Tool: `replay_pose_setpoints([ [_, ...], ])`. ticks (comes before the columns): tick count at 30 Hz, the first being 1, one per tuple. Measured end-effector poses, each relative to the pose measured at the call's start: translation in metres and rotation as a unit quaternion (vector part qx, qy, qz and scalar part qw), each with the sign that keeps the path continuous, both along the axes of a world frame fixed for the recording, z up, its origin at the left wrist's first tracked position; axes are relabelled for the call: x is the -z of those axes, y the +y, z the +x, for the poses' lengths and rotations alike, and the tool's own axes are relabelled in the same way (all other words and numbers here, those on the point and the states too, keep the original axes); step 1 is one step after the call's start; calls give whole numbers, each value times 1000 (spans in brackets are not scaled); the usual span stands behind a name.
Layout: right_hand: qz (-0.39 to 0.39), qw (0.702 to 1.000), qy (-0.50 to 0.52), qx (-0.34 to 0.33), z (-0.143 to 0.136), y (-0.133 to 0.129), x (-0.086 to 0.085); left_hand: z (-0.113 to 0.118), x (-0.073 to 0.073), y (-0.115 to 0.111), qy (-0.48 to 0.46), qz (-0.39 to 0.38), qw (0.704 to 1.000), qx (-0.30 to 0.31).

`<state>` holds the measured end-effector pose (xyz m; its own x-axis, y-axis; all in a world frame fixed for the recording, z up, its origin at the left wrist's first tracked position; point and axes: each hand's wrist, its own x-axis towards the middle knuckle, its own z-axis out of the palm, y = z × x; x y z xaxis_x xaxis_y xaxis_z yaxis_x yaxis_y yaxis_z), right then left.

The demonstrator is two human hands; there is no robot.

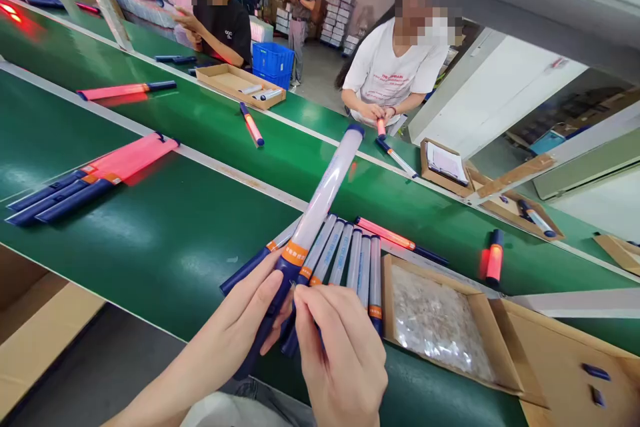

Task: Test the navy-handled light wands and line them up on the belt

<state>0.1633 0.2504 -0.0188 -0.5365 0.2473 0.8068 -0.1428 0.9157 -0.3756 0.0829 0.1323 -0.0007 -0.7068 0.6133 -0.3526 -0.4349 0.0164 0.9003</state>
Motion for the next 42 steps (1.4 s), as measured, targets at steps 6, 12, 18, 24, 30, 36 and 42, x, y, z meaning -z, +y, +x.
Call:
replay_pose_setpoints([
  [6, 13, 1000, 5, -6, 2, -1, -2, 8, -4, -1, 4, -26, 1000, 7],
  [12, 17, 1000, 11, -6, 5, -2, 1, 11, -4, 0, -18, -22, 1000, -1],
  [18, -58, 998, -2, -23, 8, 0, -1, 8, -6, 5, -73, 27, 997, 29],
  [24, -62, 998, -4, -21, 10, 1, -1, 12, -10, 6, -79, 11, 997, 9],
  [30, 21, 1000, -19, 6, 9, 4, 4, 12, -14, 6, -84, -3, 996, 25],
  [36, 32, 999, -38, -1, 10, 5, 7, 7, -3, 7, -76, 36, 995, 57],
  [42, 53, 997, -50, -5, 13, 8, 12, 7, 5, 6, -97, 55, 991, 79],
])
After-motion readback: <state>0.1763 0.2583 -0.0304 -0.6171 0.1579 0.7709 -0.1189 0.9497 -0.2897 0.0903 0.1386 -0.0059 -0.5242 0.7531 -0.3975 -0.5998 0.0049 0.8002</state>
